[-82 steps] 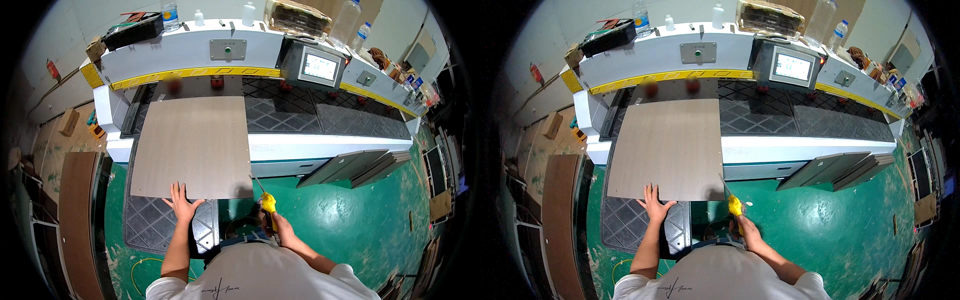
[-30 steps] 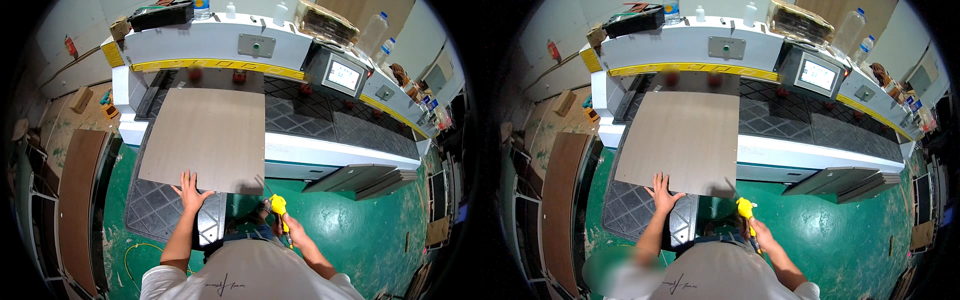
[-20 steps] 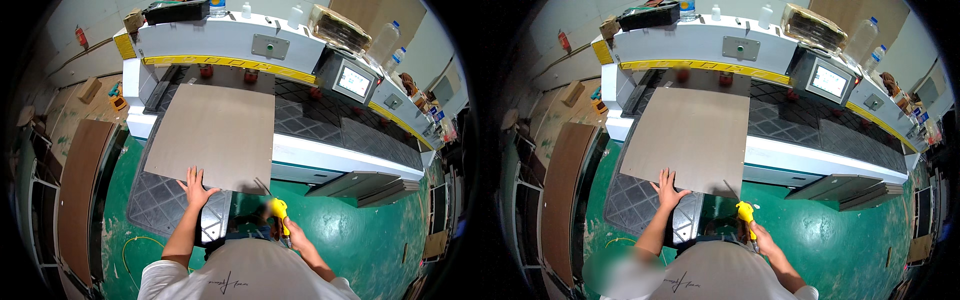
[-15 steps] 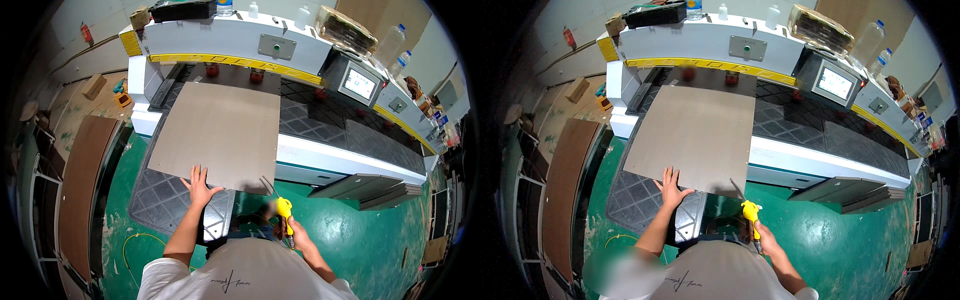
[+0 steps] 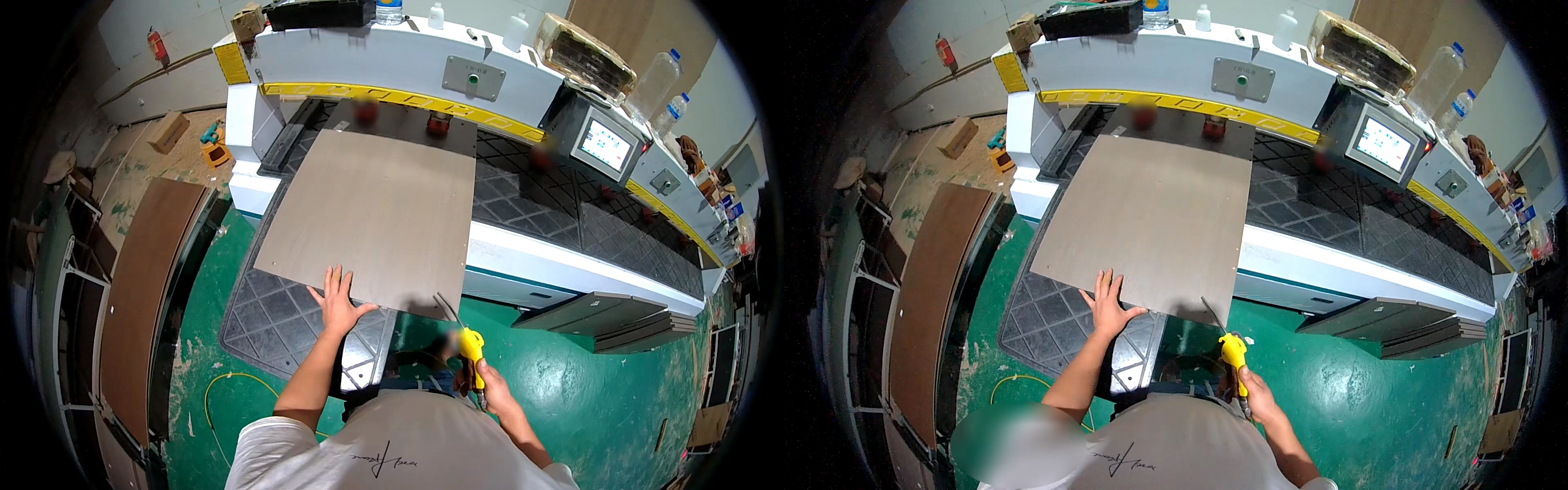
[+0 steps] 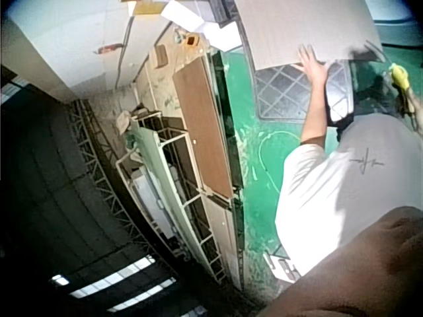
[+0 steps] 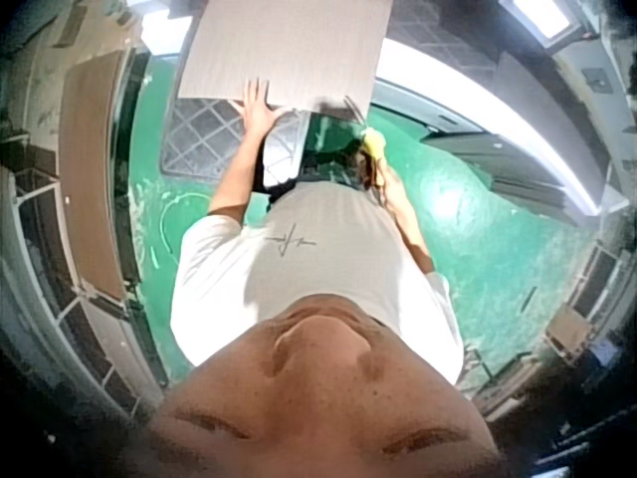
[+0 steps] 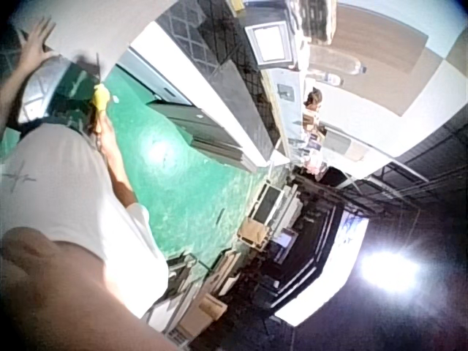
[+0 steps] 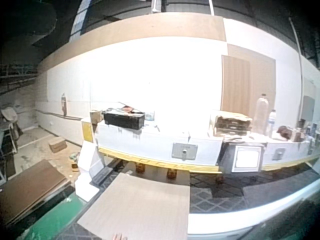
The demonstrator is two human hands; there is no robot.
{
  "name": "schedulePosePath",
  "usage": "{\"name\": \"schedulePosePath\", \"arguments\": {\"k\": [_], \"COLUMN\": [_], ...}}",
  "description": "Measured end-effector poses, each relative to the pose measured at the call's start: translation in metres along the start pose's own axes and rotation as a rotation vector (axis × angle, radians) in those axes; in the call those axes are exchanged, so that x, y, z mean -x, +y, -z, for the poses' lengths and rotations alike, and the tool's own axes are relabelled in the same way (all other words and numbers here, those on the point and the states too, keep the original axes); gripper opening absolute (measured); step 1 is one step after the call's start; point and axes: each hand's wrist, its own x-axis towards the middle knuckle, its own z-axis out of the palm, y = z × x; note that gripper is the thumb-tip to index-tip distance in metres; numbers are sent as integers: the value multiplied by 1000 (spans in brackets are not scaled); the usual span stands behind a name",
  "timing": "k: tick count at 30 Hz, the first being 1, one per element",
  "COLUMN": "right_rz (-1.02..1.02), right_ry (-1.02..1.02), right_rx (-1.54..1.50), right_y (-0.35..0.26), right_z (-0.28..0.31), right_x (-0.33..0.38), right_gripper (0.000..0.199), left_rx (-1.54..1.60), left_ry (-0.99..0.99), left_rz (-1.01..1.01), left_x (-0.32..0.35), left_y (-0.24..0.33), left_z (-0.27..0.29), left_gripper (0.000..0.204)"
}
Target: The person uses a yellow air blower to clean dust and debris from the surface and edges of a large rectangular wood panel. They move the panel to a workbench, blow along the edges, and then flip it over to clean the other side. The person also uses a small metal tool to scrape or clean the edges of the panel.
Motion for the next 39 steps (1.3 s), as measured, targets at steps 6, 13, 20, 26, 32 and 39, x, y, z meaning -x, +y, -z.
{"name": "schedulePosePath", "arguments": {"k": [6, 13, 20, 26, 32, 39], "right_rz": [17, 65, 93, 293, 341, 57], "right_ry": [-8, -35, 127, 482, 549, 263], "right_rx": [-24, -49, 9, -309, -301, -267], "right_y": [-7, 2, 31, -19, -26, -5], "right_z": [-7, -5, 17, 8, 37, 41], "right_x": [1, -1, -9, 0, 26, 55], "right_gripper": [59, 58, 57, 61, 65, 75], "left_rx": [9, 15, 14, -34, 17, 138], "left_ry": [5, -11, -12, -82, -49, -295], "left_rz": [-8, 18, 10, 31, -61, -355], "left_x": [-2, 1, 0, -3, 14, 65], "left_y": [0, 1, 7, 14, 12, 62], "left_z": [0, 4, 3, 13, 0, -14], "left_gripper": [108, 107, 109, 113, 92, 69]}}
